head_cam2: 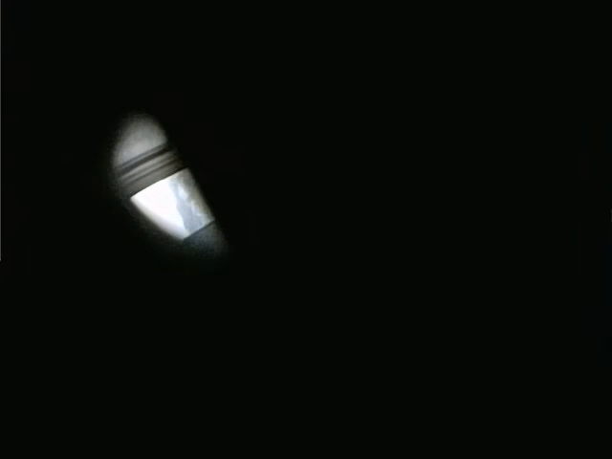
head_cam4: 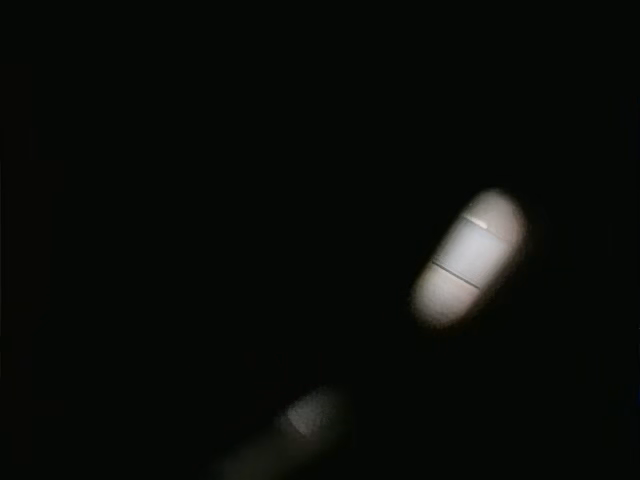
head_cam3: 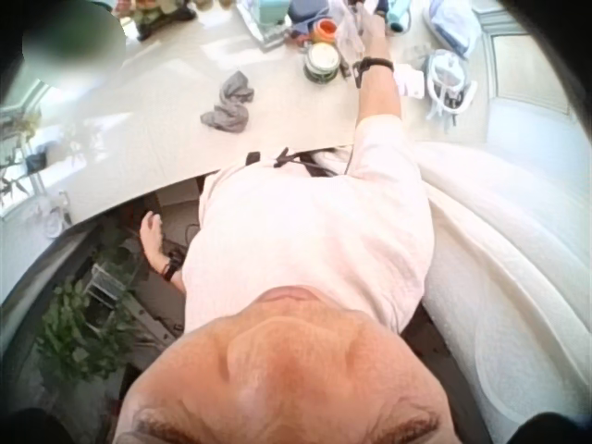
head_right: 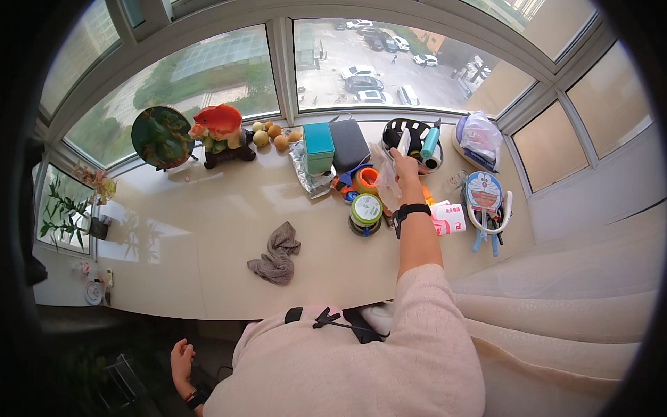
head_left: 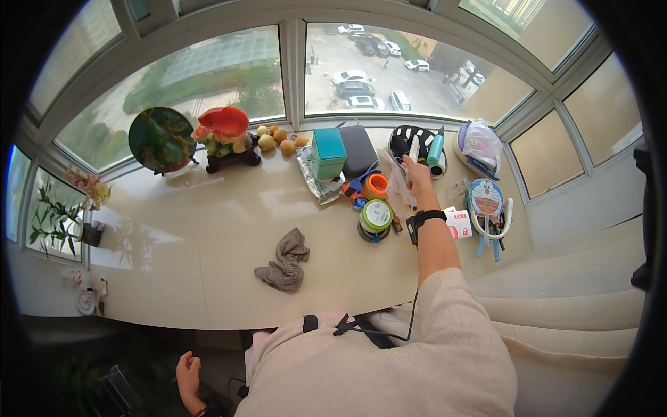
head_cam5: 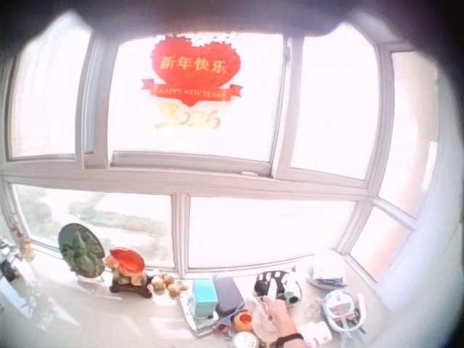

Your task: The person wipes a circular metal object and a countertop with a cloth, then moves items aside and wipes the floor. The person handles a curling iron, remote, and other small items while cleaning.

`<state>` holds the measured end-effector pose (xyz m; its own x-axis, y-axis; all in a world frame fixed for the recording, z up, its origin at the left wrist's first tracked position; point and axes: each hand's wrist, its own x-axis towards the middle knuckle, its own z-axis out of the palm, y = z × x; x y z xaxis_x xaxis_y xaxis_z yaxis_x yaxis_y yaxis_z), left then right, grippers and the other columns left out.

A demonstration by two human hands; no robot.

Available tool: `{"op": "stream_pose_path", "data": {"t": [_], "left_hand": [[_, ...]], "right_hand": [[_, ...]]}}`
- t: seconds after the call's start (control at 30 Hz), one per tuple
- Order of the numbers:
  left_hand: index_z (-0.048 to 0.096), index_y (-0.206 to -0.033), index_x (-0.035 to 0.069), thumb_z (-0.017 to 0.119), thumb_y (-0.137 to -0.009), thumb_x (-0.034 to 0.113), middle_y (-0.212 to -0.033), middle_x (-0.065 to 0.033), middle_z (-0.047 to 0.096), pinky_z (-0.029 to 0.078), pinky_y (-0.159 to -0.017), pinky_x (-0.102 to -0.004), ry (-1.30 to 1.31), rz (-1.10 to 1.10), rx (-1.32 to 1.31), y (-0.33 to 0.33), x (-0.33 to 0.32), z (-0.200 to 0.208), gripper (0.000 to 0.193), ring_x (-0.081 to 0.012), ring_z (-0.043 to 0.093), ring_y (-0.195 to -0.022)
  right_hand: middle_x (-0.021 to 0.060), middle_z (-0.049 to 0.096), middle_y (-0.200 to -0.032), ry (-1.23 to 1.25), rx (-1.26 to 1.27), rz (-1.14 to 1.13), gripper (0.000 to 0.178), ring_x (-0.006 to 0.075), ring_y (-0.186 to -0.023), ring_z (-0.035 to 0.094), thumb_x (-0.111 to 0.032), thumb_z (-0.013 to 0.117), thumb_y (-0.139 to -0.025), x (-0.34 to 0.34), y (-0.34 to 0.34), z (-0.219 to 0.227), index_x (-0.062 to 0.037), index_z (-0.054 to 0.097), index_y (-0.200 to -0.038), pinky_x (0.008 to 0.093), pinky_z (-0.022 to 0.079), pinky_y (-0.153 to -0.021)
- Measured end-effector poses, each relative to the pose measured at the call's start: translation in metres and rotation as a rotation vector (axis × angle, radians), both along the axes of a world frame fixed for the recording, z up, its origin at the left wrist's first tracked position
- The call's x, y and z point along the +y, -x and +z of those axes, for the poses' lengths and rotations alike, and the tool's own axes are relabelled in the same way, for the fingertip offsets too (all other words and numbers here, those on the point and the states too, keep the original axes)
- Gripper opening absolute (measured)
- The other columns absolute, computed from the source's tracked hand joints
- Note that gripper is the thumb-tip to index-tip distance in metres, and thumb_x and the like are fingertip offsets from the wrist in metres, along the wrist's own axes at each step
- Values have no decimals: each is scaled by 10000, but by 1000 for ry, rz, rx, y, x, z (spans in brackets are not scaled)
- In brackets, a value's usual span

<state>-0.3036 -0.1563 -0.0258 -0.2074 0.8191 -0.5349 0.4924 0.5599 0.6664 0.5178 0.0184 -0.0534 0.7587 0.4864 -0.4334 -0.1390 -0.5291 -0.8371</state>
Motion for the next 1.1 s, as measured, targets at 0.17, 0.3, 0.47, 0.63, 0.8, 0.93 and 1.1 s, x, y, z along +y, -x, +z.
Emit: {"op": "stream_pose_path", "data": {"t": [0.17, 0.3, 0.47, 0.63, 0.8, 0.93, 1.1], "left_hand": [[556, -1263, -29, 649, -916, 119, -874, -25, 635, 464, -584, -226, 206, 155, -45, 5, -51, -12, 388, -97, 605, -717], [554, -1278, 7, 643, -920, 151, -945, -57, 663, 491, -586, -247, 293, 157, -40, -1, -60, -11, 396, -126, 631, -743], [498, -1341, 10, 614, -940, 118, -949, -51, 662, 485, -593, -231, 173, 196, -82, -8, -46, 0, 431, -114, 615, -747], [524, -1316, 1, 627, -927, 117, -928, -38, 652, 477, -600, -223, 180, 144, -32, -15, -29, 4, 418, -106, 616, -748], [537, -1301, 3, 626, -924, 140, -957, -49, 670, 498, -617, -233, 245, 55, -30, -22, -19, -4, 412, -117, 633, -756], [537, -1301, 3, 628, -926, 149, -963, -52, 671, 502, -621, -236, 200, 58, -54, -24, -15, -4, 413, -121, 636, -762], [535, -1303, 4, 632, -928, 174, -974, -59, 671, 516, -636, -247, 207, 123, -40, -21, -23, 6, 423, -128, 643, -772]], "right_hand": [[171, 669, -1108, 277, -415, 80, 633, 319, -948, 671, -410, 714, -804, 9, -71, -42, 27, 601, -1248, 405, 540, -772], [112, 548, -1328, 424, -663, 25, 657, 368, -1167, 573, -422, 722, -803, 11, -67, -49, -127, 551, -1365, 452, 500, -937], [64, 520, -1319, 537, -921, 305, 636, 337, -1214, 508, -366, 769, -789, 4, -57, -48, -302, 546, -1381, 497, 440, -1013], [79, 520, -1277, 449, -922, 78, 653, 324, -1176, 517, -274, 767, -789, -4, -72, -52, -287, 535, -1399, 463, 457, -999], [204, 461, -1348, 468, -734, 60, 699, 395, -1216, 545, -324, 732, -812, 13, -87, -48, -191, 471, -1446, 446, 471, -999], [237, 465, -1338, 305, -470, -40, 649, 403, -1142, 606, -292, 710, -834, 41, -89, -49, -122, 482, -1417, 460, 502, -958], [268, 470, -1316, 338, -518, -46, 605, 435, -1107, 608, -291, 716, -831, 72, -96, -61, -75, 508, -1356, 469, 509, -956]]}}
